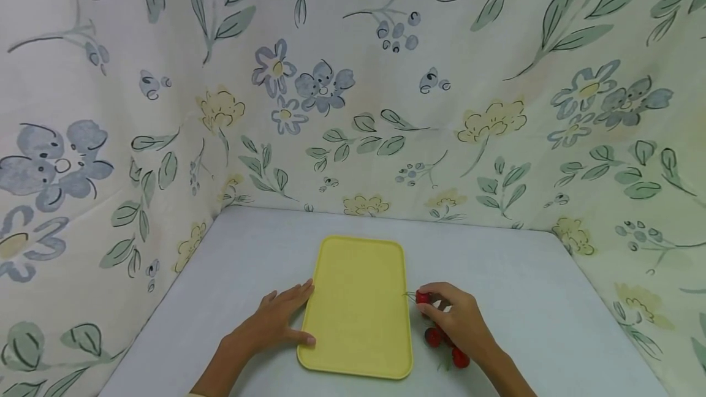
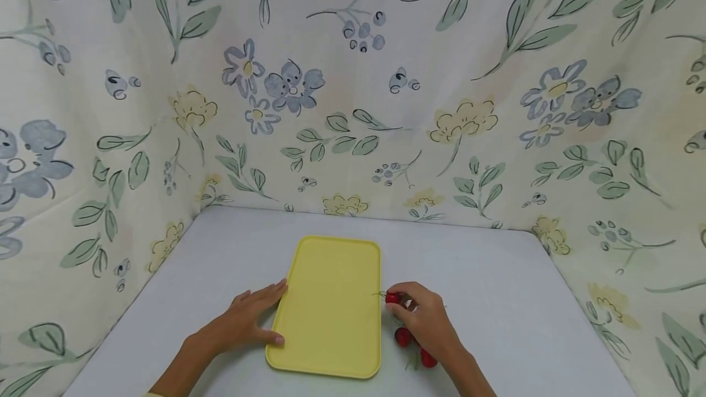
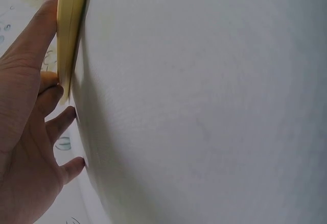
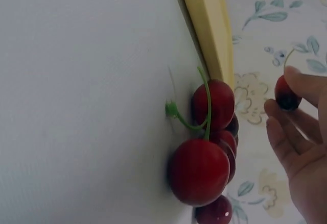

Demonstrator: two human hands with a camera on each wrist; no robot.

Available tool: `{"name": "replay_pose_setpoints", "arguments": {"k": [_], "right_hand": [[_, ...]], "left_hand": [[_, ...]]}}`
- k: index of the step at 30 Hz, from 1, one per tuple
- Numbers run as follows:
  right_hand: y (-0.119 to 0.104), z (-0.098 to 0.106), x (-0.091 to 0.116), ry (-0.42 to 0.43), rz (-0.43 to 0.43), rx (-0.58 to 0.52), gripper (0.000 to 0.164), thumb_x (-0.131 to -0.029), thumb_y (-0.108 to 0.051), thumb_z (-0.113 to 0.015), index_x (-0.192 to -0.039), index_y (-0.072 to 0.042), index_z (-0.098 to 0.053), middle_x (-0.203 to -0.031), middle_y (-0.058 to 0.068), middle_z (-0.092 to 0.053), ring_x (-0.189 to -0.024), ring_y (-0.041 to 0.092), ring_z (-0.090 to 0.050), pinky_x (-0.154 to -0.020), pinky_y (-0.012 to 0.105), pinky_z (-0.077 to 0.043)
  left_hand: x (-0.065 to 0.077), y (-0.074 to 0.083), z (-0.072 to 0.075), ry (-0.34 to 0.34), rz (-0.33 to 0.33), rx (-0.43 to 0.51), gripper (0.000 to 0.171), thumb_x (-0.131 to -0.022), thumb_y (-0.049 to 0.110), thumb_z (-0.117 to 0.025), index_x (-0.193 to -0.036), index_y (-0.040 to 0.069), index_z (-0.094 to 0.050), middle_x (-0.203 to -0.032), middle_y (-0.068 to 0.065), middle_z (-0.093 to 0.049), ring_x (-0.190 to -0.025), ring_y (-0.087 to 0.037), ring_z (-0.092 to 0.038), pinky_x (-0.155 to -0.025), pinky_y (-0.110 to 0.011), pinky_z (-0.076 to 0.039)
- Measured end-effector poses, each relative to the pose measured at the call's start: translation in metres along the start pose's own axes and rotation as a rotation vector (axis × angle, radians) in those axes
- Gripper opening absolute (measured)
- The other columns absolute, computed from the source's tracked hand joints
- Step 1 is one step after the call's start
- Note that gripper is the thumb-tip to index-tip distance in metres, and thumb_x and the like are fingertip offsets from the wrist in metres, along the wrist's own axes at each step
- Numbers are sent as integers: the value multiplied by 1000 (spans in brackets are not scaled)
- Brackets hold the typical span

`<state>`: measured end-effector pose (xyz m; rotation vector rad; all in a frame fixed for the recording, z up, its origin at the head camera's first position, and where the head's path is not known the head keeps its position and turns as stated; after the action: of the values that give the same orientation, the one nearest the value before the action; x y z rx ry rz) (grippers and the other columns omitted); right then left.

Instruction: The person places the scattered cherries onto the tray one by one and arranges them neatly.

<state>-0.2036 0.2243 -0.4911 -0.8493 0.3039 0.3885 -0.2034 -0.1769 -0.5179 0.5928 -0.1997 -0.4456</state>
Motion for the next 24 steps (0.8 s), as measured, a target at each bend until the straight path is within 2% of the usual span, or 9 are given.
{"name": "replay_pose_setpoints", "arguments": {"k": [7,16,24], "right_hand": [[-7,-8,-3,-22,4,-49,34,-84,-7,-89,-112,-21,-77,-105,-14,-76,-88,3,-72,-75,26,-63],[-17,-17,-7,-70,-58,-111,30,-87,-11,-88,-112,-22,-76,-106,-11,-76,-90,4,-74,-76,25,-64],[-21,-30,-10,-67,25,-135,29,-87,-7,-87,-112,-15,-75,-105,-4,-77,-88,7,-75,-73,24,-64]], "left_hand": [[0,2,1,7,-7,-2,116,-78,68,-81,-165,6,-36,-174,-8,-31,-159,-39,-31,-120,-80,-16],[0,1,0,-2,0,-4,116,-79,68,-82,-165,6,-36,-174,-9,-32,-158,-40,-32,-120,-80,-16],[1,1,0,3,-4,0,115,-79,67,-82,-165,6,-36,-173,-9,-32,-158,-40,-32,-120,-80,-15]]}}
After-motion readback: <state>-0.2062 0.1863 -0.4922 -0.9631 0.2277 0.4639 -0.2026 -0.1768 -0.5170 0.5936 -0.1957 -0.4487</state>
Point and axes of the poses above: each hand's wrist, its own x-axis away from the middle knuckle, its own z-axis out of the back of the hand, y = z × x, the point moved 2 cm from there along -x, towards the middle knuckle
